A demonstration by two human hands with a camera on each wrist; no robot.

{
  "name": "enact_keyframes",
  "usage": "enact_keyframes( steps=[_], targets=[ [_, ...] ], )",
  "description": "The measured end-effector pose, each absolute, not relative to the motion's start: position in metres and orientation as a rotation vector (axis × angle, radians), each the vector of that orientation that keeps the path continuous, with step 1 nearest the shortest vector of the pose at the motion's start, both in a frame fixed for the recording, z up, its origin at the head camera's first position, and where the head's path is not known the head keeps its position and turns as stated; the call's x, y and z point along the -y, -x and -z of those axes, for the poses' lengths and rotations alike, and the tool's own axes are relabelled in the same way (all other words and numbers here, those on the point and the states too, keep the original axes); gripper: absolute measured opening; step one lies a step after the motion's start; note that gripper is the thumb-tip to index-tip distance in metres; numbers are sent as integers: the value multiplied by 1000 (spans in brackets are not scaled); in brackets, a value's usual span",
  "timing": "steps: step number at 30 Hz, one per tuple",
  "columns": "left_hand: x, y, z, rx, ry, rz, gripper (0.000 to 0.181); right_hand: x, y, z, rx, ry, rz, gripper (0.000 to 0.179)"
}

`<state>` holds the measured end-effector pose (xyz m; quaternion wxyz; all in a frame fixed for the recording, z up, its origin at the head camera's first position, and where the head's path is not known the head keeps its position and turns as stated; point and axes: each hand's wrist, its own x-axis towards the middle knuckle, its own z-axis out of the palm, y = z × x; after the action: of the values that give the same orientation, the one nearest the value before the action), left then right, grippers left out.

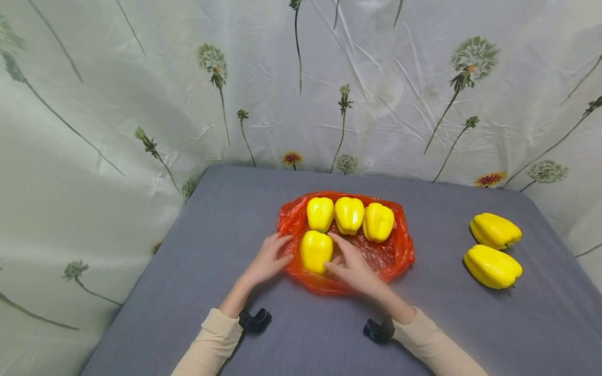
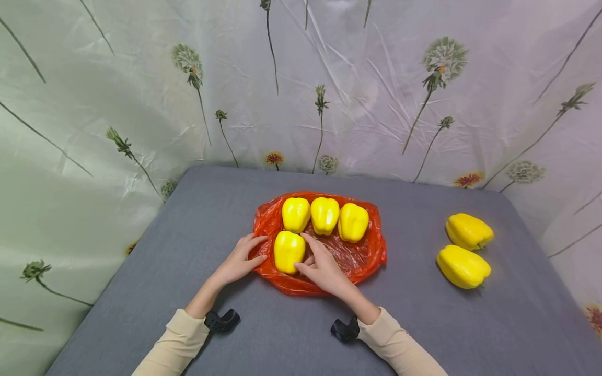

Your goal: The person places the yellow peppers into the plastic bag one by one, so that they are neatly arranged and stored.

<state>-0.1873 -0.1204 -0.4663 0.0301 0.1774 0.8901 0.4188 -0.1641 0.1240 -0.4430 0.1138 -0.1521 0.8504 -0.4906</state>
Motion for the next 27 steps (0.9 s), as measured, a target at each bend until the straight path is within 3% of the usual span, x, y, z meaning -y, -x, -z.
enact_keyframes(
  steps=[27],
  targets=[
    [118, 187, 464, -2741, -524, -1259, 48, -134, 162, 438, -2465, 441, 1479, 74]
  ],
)
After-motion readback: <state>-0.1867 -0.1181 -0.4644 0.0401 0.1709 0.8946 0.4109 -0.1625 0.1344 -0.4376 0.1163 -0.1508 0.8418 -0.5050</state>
